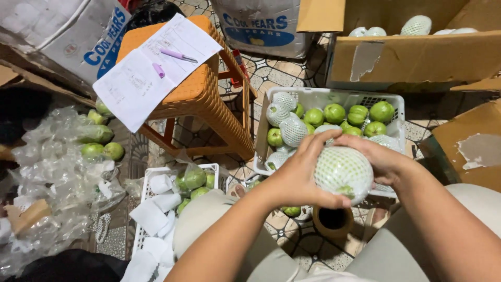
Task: Manually wrapping guavas in protective foam sleeves and organizing them into a plastic crate for packaging.
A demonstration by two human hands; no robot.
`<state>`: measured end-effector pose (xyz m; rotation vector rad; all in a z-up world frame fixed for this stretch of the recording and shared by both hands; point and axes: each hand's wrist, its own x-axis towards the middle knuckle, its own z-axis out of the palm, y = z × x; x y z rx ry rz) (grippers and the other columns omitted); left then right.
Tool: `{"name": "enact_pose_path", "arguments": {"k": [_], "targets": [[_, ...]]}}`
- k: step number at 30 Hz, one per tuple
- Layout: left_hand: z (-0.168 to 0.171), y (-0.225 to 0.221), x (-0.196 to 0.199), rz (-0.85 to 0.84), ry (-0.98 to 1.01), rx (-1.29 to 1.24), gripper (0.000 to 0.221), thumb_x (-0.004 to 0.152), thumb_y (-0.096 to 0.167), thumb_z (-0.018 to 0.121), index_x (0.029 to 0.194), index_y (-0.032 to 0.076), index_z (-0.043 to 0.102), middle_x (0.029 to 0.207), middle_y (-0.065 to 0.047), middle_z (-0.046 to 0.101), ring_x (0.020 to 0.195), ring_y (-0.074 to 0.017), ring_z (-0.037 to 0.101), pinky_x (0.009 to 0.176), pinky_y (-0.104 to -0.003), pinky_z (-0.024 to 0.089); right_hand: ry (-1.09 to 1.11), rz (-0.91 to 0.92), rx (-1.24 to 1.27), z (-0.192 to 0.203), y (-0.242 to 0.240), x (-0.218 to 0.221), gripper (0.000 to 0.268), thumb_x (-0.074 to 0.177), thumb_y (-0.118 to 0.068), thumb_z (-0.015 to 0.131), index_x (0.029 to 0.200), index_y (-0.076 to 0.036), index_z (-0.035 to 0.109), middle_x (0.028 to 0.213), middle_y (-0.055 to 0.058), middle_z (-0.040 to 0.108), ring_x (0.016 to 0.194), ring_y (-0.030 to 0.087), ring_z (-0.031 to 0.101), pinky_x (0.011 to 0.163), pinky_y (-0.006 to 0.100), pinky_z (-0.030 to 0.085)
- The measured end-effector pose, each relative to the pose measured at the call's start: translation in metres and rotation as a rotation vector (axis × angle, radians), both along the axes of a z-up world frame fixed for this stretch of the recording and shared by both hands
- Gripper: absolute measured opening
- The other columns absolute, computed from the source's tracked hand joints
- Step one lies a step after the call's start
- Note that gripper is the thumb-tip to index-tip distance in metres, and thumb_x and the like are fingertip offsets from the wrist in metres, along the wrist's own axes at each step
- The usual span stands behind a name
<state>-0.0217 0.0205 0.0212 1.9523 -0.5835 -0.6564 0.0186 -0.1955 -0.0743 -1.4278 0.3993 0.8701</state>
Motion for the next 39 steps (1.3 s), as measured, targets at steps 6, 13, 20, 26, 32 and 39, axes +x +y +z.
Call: {"name": "enact_pose_path", "arguments": {"k": [6, 13, 20, 26, 32, 39], "targets": [[-0.035, 0.004, 0.017, 0.483, 0.262, -0.635, 0.092, 0.064, 0.033, 0.086, 0.144, 0.009, 0.051, 0.115, -0.021, 0.062, 0.105, -0.0313, 0.061, 0.087, -0.043, 0.053, -0.006, -0.382, 0.417, 0.009, 0.016, -0.014, 0.064, 0.099, -0.071, 0.052, 0.102, -0.01, 0.07, 0.078, 0.018, 0.073, 0.049, 0.029, 0.071, 0.032, 0.039, 0.059], [-0.016, 0.015, 0.03, 0.805, 0.734, -1.012, 0.09, 0.073, 0.058, 0.07, 0.139, 0.001, 0.046, 0.115, -0.023, 0.059, 0.1, -0.0376, 0.064, 0.076, -0.053, 0.064, 0.207, -0.44, -0.149, -0.224, 0.049, -0.042, 0.051, 0.094, -0.055, 0.059, 0.128, -0.017, 0.053, 0.102, 0.008, 0.056, 0.071, 0.028, 0.061, 0.048, 0.038, 0.058], [-0.011, 0.014, 0.023, 0.812, 0.668, -0.978, 0.089, 0.069, 0.057, 0.074, 0.135, 0.003, 0.047, 0.114, -0.02, 0.057, 0.102, -0.0378, 0.062, 0.079, -0.058, 0.061, 0.257, -0.568, 0.052, -0.24, 0.089, -0.041, 0.043, 0.094, -0.048, 0.066, 0.124, -0.019, 0.053, 0.102, 0.014, 0.053, 0.075, 0.034, 0.061, 0.043, 0.036, 0.049], [-0.033, 0.013, 0.024, 0.868, 0.663, -0.908, 0.077, 0.073, 0.05, 0.075, 0.133, 0.01, 0.049, 0.123, -0.021, 0.053, 0.107, -0.0398, 0.061, 0.081, -0.064, 0.056, 0.399, -0.688, 0.285, -0.277, 0.084, -0.025, 0.032, 0.096, -0.037, 0.068, 0.11, -0.013, 0.051, 0.091, 0.016, 0.056, 0.069, 0.031, 0.061, 0.048, 0.032, 0.048], [-0.037, 0.013, 0.022, 0.874, 0.694, -0.919, 0.07, 0.073, 0.047, 0.078, 0.128, 0.011, 0.053, 0.118, -0.02, 0.053, 0.101, -0.0395, 0.064, 0.074, -0.063, 0.057, 0.267, -0.733, 0.224, -0.239, 0.104, -0.03, 0.029, 0.089, -0.025, 0.076, 0.109, -0.011, 0.06, 0.1, 0.01, 0.061, 0.085, 0.025, 0.067, 0.044, 0.028, 0.044], [-0.039, 0.005, 0.024, 0.892, 0.735, -0.948, 0.06, 0.074, 0.044, 0.078, 0.118, 0.011, 0.055, 0.117, -0.021, 0.055, 0.096, -0.039, 0.066, 0.074, -0.063, 0.058, 0.049, -0.805, 0.031, -0.307, 0.119, -0.059, 0.014, 0.086, -0.018, 0.071, 0.08, -0.009, 0.062, 0.064, 0.01, 0.05, 0.055, 0.028, 0.055, 0.041, 0.036, 0.042]]}}
